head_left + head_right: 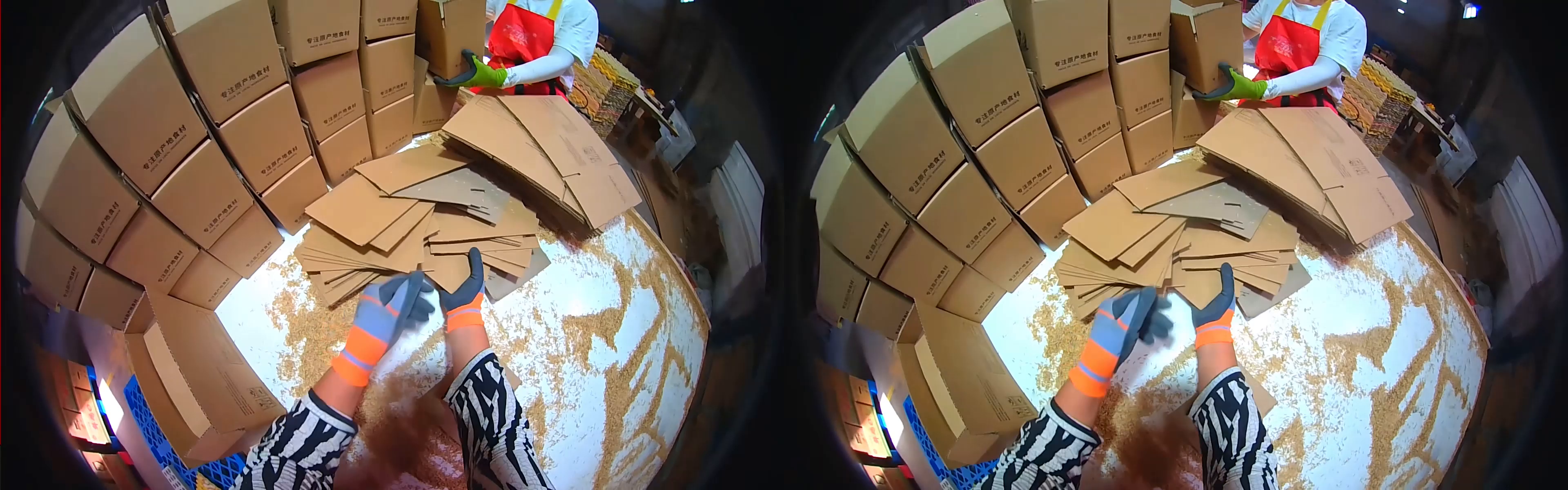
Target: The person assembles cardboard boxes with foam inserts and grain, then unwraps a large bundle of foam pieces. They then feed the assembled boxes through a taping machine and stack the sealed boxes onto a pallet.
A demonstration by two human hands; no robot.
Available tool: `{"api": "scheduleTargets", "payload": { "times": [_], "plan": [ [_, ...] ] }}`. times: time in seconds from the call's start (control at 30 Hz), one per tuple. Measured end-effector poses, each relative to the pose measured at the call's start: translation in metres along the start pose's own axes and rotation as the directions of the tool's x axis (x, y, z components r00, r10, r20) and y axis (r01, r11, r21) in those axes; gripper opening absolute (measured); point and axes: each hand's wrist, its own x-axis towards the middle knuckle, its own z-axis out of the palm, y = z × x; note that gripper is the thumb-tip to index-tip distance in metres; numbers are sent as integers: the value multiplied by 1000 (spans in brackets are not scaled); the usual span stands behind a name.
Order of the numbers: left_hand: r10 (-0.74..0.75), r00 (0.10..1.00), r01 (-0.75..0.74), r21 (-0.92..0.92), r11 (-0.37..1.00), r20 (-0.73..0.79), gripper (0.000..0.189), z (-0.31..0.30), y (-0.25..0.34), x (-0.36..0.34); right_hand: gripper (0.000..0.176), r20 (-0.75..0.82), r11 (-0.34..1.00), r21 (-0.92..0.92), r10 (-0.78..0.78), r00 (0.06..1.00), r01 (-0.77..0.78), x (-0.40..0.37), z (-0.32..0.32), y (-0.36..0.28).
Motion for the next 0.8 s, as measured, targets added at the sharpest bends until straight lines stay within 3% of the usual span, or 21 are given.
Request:
{"api": "scheduleTargets", "payload": {
  "times": [0.03, 0.07, 0.1, 0.13, 0.17, 0.23, 0.3, 0.33, 0.37, 0.43, 0.5, 0.57, 0.6, 0.63, 0.67, 0.7, 0.73, 0.77, 0.8],
  "plan": [
    [289, 953, -268, 202, 942, -85, 34, 11, 11, 12, 47, 30, 999, -15, 30, 999, -30, -3, -2, -3],
    [626, 758, -459, 532, 711, -182, 24, 11, 17, 37, 47, 77, 1000, 26, -4, 997, 2, 1, -12, -2],
    [687, 713, -461, 643, 611, -141, 30, 8, 26, 76, 45, 55, 999, 45, 3, 998, -5, -2, -11, -3],
    [836, 548, -445, 851, 279, 13, 39, -1, 26, 118, 43, 39, 998, 63, 7, 999, -9, -4, -7, -4],
    [809, 578, -299, 950, 92, 104, 46, -12, 19, 155, 41, 20, 997, 80, 10, 1000, -11, -5, -6, -5],
    [642, 731, -221, 970, -100, 232, 51, -32, 24, 198, 42, 33, 998, 34, -53, 998, 52, -2, -9, -1],
    [320, 943, -147, 976, 160, 90, 54, -33, 20, 206, 42, 64, 988, -72, -134, 989, 138, -8, -2, 4],
    [235, 962, -192, 956, 220, 139, 56, -35, 12, 208, 44, 80, 981, -101, -156, 985, 163, -13, 6, 7],
    [293, 950, -156, 978, 138, 110, 59, -29, -4, 203, 46, 97, 973, -130, -178, 979, 189, -18, 14, 9],
    [370, 923, -164, 978, 132, 105, 61, -23, -16, 188, 61, 146, 969, -181, -142, 979, 168, -20, 0, 9],
    [338, 933, -191, 968, 163, 127, 61, -18, -17, 172, 69, 141, 943, -287, -135, 981, 170, -25, -12, 8],
    [332, 933, -205, 964, 172, 139, 61, -10, -15, 146, 68, 246, 598, -708, -289, 925, 375, -37, -36, 15],
    [331, 932, -215, 961, 173, 149, 61, -5, -17, 133, 63, 132, 848, -471, -205, 970, 243, -55, -21, 9],
    [323, 932, -228, 958, 176, 163, 61, 0, -18, 120, 59, 15, 981, -152, -117, 993, 118, -74, -5, 3],
    [329, 928, -251, 946, 205, 175, 61, 6, -21, 105, 58, 10, 981, -163, -103, 995, 104, -93, -3, 0],
    [337, 922, -276, 935, 224, 192, 61, 15, -20, 87, 58, 135, 815, -515, -228, 964, 265, -118, -11, -1],
    [335, 918, -302, 921, 246, 212, 61, 24, -21, 65, 59, 259, 400, -828, -349, 901, 393, -143, -20, -2],
    [337, 912, -331, 904, 271, 233, 61, 34, -24, 47, 60, 371, -13, -912, -455, 810, 411, -167, -28, -3],
    [379, 889, -366, 894, 257, 256, 60, 40, -37, 32, 61, 393, -121, -916, -464, 794, 382, -192, -17, -9]
  ]
}}
